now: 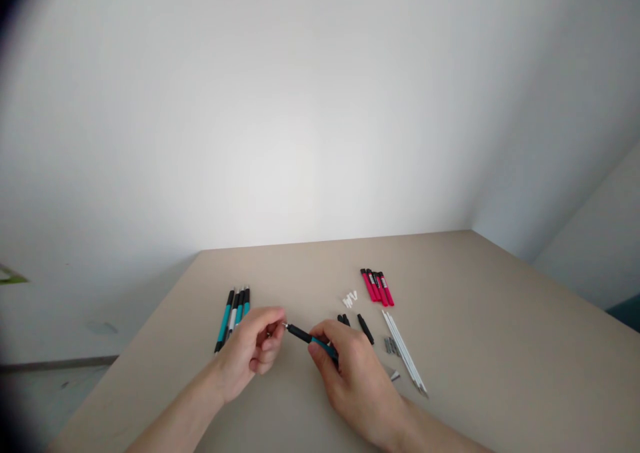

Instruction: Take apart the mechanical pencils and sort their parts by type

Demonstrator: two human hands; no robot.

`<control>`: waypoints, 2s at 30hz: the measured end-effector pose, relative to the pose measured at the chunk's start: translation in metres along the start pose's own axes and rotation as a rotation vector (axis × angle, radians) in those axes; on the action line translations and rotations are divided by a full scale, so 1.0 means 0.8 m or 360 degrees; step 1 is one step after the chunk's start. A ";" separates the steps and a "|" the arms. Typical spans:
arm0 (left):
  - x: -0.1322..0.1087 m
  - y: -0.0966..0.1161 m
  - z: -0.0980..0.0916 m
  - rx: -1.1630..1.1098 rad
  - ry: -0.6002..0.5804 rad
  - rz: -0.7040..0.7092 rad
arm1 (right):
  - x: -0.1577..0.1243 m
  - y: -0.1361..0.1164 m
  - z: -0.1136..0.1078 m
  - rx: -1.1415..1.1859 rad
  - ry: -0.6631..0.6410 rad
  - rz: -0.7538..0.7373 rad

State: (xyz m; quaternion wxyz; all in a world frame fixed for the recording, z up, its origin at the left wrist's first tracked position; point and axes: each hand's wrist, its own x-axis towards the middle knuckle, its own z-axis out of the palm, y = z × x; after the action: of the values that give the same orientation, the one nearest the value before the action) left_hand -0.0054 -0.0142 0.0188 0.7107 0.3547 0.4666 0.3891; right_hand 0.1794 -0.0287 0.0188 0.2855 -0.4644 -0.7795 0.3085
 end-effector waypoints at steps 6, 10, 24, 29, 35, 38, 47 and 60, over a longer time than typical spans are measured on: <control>0.000 -0.002 0.004 0.0409 0.0118 0.0246 | 0.000 -0.001 -0.001 -0.0028 -0.0018 0.0003; 0.002 -0.002 0.002 0.0536 0.0183 0.0316 | 0.001 -0.002 -0.001 -0.0067 -0.0015 0.0000; 0.005 -0.003 -0.002 0.0306 0.0146 0.0320 | 0.000 -0.001 -0.002 -0.0029 0.0018 0.0043; -0.005 0.003 -0.002 0.0609 -0.0027 0.0494 | 0.001 0.004 0.000 0.0112 -0.0034 0.0033; -0.014 0.000 0.012 0.0965 -0.0202 0.0635 | -0.001 0.012 0.011 0.0585 -0.0349 0.0119; -0.015 -0.004 0.012 0.1098 -0.0158 0.0694 | -0.001 0.011 0.012 0.0642 -0.0426 0.0133; -0.010 -0.010 0.019 0.1178 0.0051 0.0754 | -0.002 0.005 0.005 0.0340 -0.0301 -0.0016; -0.006 -0.017 0.019 0.1020 0.0057 0.0729 | -0.001 0.008 0.010 0.0669 -0.0383 0.0136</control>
State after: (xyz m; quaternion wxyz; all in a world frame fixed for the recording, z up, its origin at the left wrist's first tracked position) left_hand 0.0106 -0.0264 0.0132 0.4506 0.6467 0.4855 0.3783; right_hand 0.1774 -0.0285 0.0088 0.2677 -0.3872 -0.7062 0.5288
